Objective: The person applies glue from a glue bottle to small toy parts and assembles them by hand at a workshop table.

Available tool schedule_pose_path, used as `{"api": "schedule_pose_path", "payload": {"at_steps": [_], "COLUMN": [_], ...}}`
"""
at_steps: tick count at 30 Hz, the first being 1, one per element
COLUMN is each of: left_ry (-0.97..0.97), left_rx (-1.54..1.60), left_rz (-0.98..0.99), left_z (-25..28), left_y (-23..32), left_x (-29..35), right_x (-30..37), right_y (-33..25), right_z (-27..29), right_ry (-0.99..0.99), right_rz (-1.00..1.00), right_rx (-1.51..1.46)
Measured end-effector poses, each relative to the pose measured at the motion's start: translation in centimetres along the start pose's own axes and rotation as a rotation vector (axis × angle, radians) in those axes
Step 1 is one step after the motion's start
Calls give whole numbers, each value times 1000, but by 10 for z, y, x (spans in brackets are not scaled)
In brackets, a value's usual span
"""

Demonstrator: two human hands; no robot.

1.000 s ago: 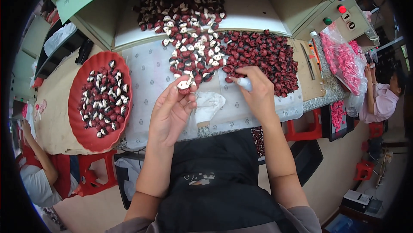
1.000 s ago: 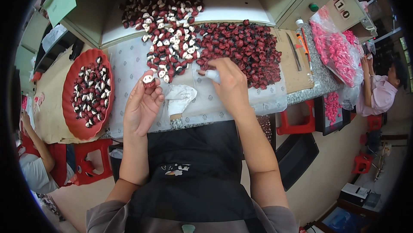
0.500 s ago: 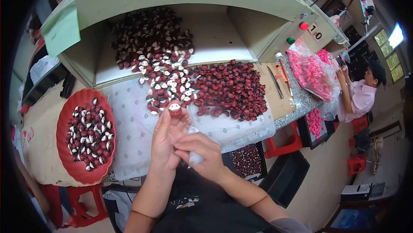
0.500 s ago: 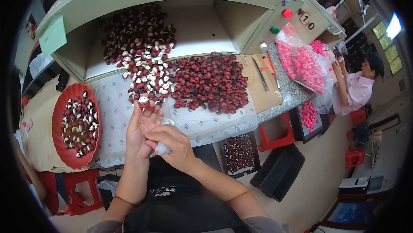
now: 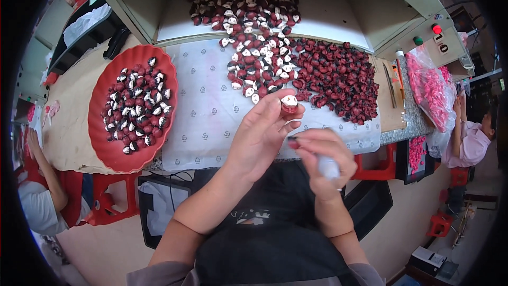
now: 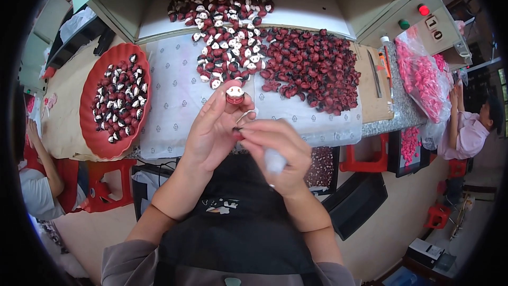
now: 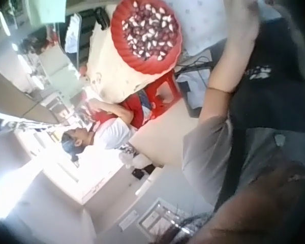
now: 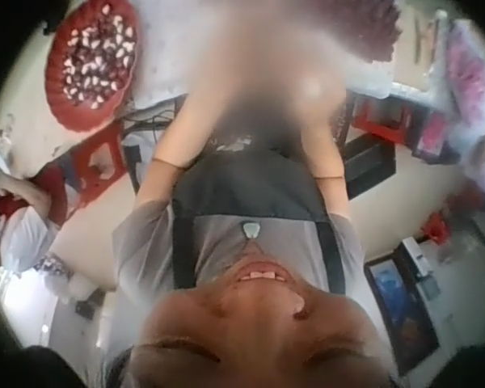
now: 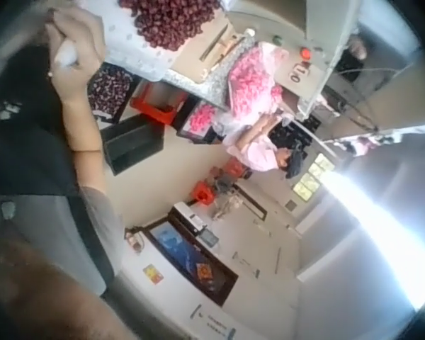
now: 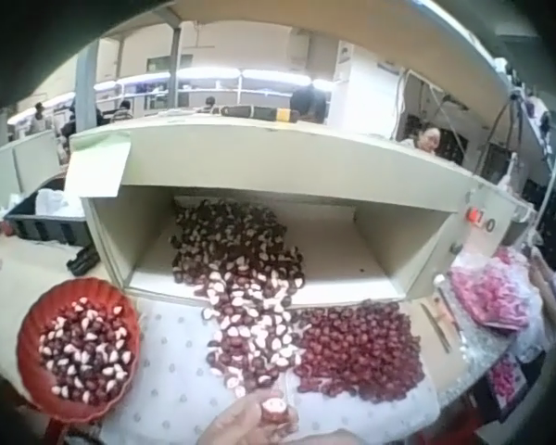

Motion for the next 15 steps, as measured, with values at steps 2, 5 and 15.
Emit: {"api": "schedule_pose_path", "payload": {"at_steps": [2,5,15], "left_ry": [12,4,42], "left_rx": [-21,-67,-128], "left_rz": [13,34,-1], "left_z": [4,3,1], "left_y": [-4,-8,-17], "left_x": [3,7,12], "right_x": [-13,-22,-12], "right_y": [-12,-15,-8], "right_z": [8,5,3], "right_ry": [57,15,0], "right_rz": [132,272,440], "right_rx": [104,168,341]}}
Point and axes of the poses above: each hand's wrist, its own x-axis away from the middle knuckle, its own z-axis out of the back of the hand, y = z × x, the point moved 8 cm from there along -x, towards the middle knuckle, and after that the axes turned 15 degrees about y, right-handed, at the moved point
